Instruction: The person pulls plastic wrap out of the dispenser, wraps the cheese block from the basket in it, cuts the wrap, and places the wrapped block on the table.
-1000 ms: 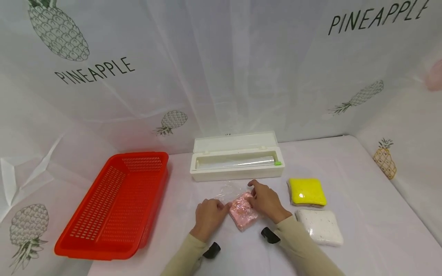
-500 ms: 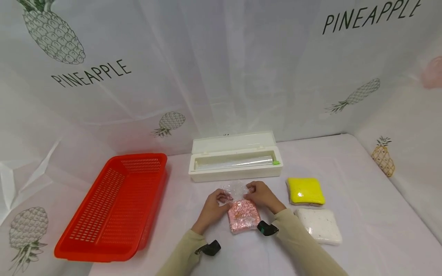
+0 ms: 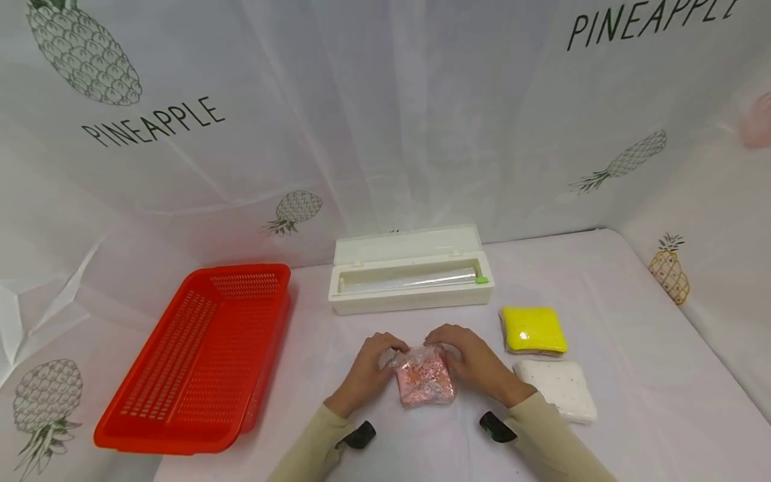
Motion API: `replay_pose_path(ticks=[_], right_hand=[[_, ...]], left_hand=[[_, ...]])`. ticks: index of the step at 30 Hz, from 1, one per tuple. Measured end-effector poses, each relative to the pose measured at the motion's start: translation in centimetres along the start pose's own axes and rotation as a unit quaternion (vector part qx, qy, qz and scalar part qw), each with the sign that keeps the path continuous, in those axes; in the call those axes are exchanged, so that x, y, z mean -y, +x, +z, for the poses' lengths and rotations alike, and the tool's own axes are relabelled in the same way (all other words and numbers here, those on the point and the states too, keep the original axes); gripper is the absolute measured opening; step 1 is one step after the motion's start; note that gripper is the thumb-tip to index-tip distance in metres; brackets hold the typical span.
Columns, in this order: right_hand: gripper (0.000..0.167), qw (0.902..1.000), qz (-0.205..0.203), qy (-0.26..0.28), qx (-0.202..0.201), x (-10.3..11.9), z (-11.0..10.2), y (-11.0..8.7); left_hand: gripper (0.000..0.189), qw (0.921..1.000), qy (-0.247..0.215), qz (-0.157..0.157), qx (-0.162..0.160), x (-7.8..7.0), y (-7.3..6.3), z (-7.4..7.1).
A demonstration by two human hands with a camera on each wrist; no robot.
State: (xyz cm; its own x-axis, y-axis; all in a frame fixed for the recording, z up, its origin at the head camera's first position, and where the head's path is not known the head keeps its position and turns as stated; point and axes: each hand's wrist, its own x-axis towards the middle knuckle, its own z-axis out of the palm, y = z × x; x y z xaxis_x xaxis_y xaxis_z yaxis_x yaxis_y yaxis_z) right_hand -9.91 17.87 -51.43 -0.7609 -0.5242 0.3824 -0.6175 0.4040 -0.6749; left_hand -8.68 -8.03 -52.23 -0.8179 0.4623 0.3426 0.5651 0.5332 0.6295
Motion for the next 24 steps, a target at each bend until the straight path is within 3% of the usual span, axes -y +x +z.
replay_pose_path(ticks=[2, 5, 8, 10, 14, 19, 21, 24], right_hand=[[0.044, 0.9966, -0.051, -0.063, 0.01, 0.3, -0.3, -0.8], [0.046, 0.9818, -0.099, -0.158, 0.037, 0.7, -0.6, -2.0], [0.055, 0.968, -0.106, -0.217, 0.07, 1.0, -0.8, -3.0], [0.061, 0.9614, -0.109, -0.24, 0.08, 1.1, -0.6, -3.5], [0.062, 0.9527, -0.126, -0.269, 0.062, 0.9, 0.3, -4.1], [0.046, 0.9554, -0.121, -0.267, 0.036, 0.7, 1.1, -4.2], [0.044, 0.959, -0.106, -0.26, 0.039, 1.0, 1.2, -4.2], [0.045, 0.9642, -0.08, -0.25, 0.039, 1.3, 1.2, -4.2]], left_hand=[[0.03, 0.9962, 0.069, 0.049, 0.021, -0.2, -0.4, -0.3], [0.027, 0.978, 0.177, 0.095, 0.058, -0.6, -1.1, -0.6], [0.03, 0.9544, 0.261, 0.108, 0.096, -1.2, -1.8, -0.7], [0.043, 0.9403, 0.301, 0.111, 0.113, -1.6, -2.0, -0.5], [0.053, 0.923, 0.351, 0.112, 0.11, -2.0, -2.3, 0.4], [0.038, 0.9205, 0.366, 0.099, 0.096, -2.3, -2.4, 1.3], [0.033, 0.9249, 0.357, 0.086, 0.1, -2.3, -2.4, 1.4], [0.03, 0.9388, 0.323, 0.064, 0.101, -2.2, -2.6, 1.2]])
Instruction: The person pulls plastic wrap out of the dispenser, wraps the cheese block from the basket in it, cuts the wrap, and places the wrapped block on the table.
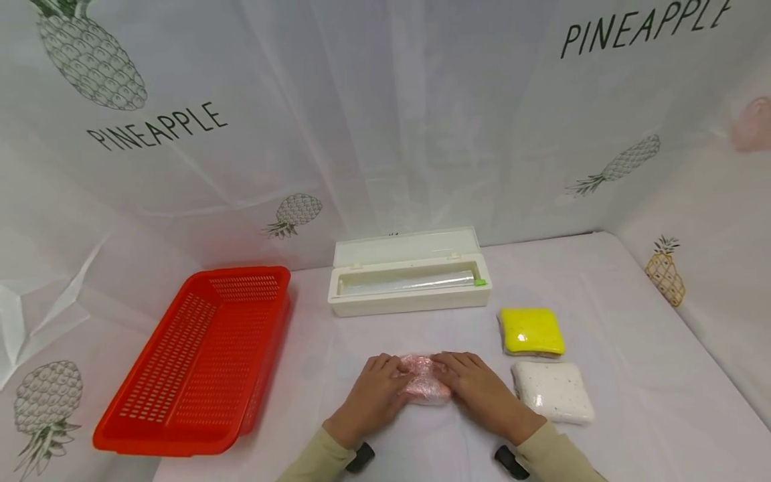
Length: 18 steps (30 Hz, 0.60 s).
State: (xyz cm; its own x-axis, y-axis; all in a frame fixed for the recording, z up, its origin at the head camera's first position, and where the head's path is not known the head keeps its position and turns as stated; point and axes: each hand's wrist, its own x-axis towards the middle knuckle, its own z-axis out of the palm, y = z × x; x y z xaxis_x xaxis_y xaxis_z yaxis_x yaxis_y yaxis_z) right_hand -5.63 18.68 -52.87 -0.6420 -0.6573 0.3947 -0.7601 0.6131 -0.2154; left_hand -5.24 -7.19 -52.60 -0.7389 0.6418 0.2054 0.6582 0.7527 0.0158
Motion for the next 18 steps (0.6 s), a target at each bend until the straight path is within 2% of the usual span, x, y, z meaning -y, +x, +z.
replay_pose_path(ticks=[3, 6, 9, 12, 18], right_hand=[[0.047, 0.9995, 0.021, 0.021, -0.013, 0.2, -0.2, 0.1], [0.045, 0.9977, 0.047, 0.037, -0.032, 0.5, -0.4, 0.3], [0.044, 0.9952, 0.076, 0.044, -0.042, 0.9, -0.7, 0.7], [0.04, 0.9929, 0.102, 0.044, -0.042, 1.3, -1.0, 1.3], [0.03, 0.9878, 0.138, 0.064, -0.032, 1.7, -1.5, 2.6]], left_hand=[[0.032, 0.9981, -0.056, -0.017, -0.019, 0.3, -0.3, -0.2], [0.039, 0.9906, -0.126, -0.038, -0.036, 0.7, -0.3, -0.6], [0.046, 0.9792, -0.189, -0.065, -0.036, 0.9, -0.4, -1.0], [0.047, 0.9684, -0.232, -0.086, -0.031, 1.0, -0.5, -1.2], [0.028, 0.942, -0.318, -0.103, -0.032, 0.7, -0.7, -1.3]])
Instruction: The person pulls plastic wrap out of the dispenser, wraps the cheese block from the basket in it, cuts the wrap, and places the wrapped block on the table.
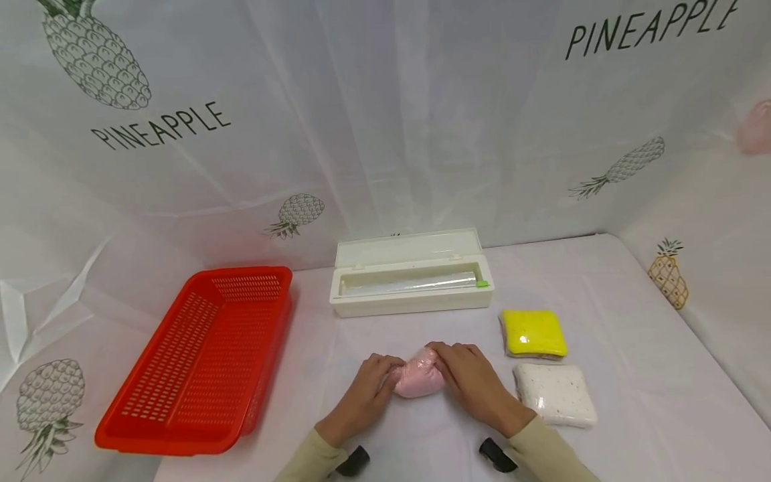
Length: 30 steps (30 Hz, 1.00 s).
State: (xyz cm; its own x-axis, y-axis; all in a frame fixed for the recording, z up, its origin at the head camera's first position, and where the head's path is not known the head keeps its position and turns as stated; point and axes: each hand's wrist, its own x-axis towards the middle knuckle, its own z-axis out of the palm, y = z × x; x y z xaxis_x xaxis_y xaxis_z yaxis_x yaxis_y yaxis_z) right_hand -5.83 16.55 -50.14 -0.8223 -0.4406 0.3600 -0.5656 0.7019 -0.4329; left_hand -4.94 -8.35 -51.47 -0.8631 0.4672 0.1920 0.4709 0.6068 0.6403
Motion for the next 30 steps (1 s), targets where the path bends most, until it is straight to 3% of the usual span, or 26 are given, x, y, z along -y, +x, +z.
replay_pose_path(ticks=[6, 12, 17, 21, 24, 27, 30], right_hand=[[0.025, 0.9979, 0.038, 0.05, 0.018, 0.7, -0.1, 1.4], [0.011, 0.9908, 0.08, 0.108, 0.016, 0.3, 0.8, 2.9], [0.02, 0.9933, 0.077, 0.081, 0.025, 0.2, 1.6, 2.1], [0.048, 0.9985, 0.048, 0.021, 0.013, 0.6, 1.9, 0.3], [0.073, 0.9984, 0.053, -0.02, 0.006, 1.2, 2.1, -1.3], [0.095, 0.996, 0.069, -0.055, 0.013, 2.0, 2.4, -2.7], [0.104, 0.9942, 0.076, -0.074, 0.018, 2.5, 2.7, -3.6]], left_hand=[[0.031, 0.999, -0.04, -0.003, -0.019, -0.3, 0.0, 0.1], [0.039, 0.9923, -0.066, -0.104, -0.018, -0.4, 0.1, 0.5], [0.046, 0.9885, -0.016, -0.15, -0.015, -0.2, -0.3, 1.1], [0.047, 0.9883, 0.075, -0.133, -0.01, -0.3, -0.5, 0.9], [0.056, 0.985, 0.137, -0.105, 0.008, -0.3, -0.7, 0.4], [0.066, 0.9836, 0.151, -0.087, 0.046, -0.4, -0.9, -0.1], [0.071, 0.9856, 0.144, -0.068, 0.058, -0.6, -1.0, -0.2]])
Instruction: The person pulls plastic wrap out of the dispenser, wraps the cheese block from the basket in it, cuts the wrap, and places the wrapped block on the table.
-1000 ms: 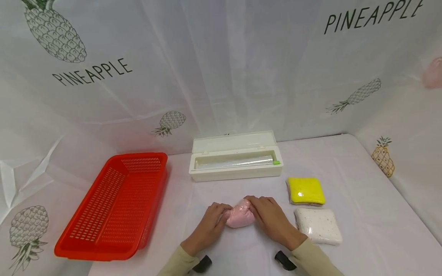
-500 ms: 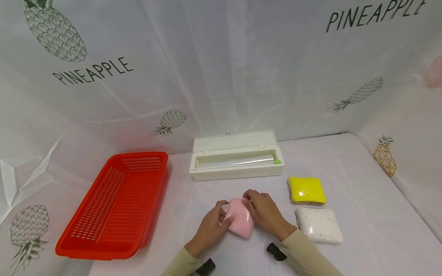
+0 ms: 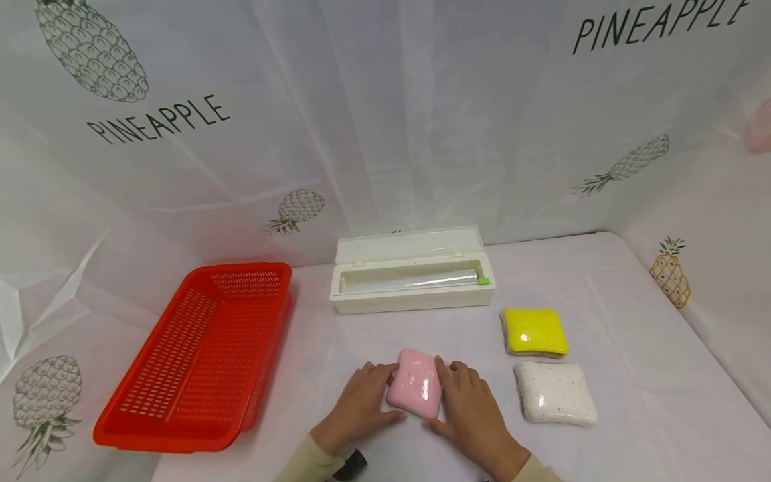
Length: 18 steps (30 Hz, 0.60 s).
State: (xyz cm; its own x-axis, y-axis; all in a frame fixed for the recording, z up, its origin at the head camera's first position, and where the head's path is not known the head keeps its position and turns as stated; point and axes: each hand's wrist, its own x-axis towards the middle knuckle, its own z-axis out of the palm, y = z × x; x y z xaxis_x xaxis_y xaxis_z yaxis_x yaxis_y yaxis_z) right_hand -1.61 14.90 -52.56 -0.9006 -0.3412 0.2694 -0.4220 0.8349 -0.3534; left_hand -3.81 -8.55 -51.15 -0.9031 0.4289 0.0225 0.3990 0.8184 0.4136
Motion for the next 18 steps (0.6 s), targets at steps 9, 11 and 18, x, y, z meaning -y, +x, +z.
replay_pose_path(ticks=[9, 11, 18], right_hand=[[0.084, 0.9991, 0.036, 0.005, -0.02, -1.0, -0.5, 1.2], [0.082, 0.9993, 0.033, -0.004, -0.017, -1.6, -0.7, 1.5], [0.072, 0.9969, 0.01, -0.062, -0.047, -3.1, -1.2, 2.5]], left_hand=[[0.062, 0.9982, -0.041, 0.013, -0.043, -1.7, 1.9, 1.0], [0.056, 0.9978, -0.042, 0.016, -0.048, -2.0, 2.8, 1.3], [0.035, 0.9967, -0.001, 0.032, -0.075, -3.1, 5.7, 2.1]])
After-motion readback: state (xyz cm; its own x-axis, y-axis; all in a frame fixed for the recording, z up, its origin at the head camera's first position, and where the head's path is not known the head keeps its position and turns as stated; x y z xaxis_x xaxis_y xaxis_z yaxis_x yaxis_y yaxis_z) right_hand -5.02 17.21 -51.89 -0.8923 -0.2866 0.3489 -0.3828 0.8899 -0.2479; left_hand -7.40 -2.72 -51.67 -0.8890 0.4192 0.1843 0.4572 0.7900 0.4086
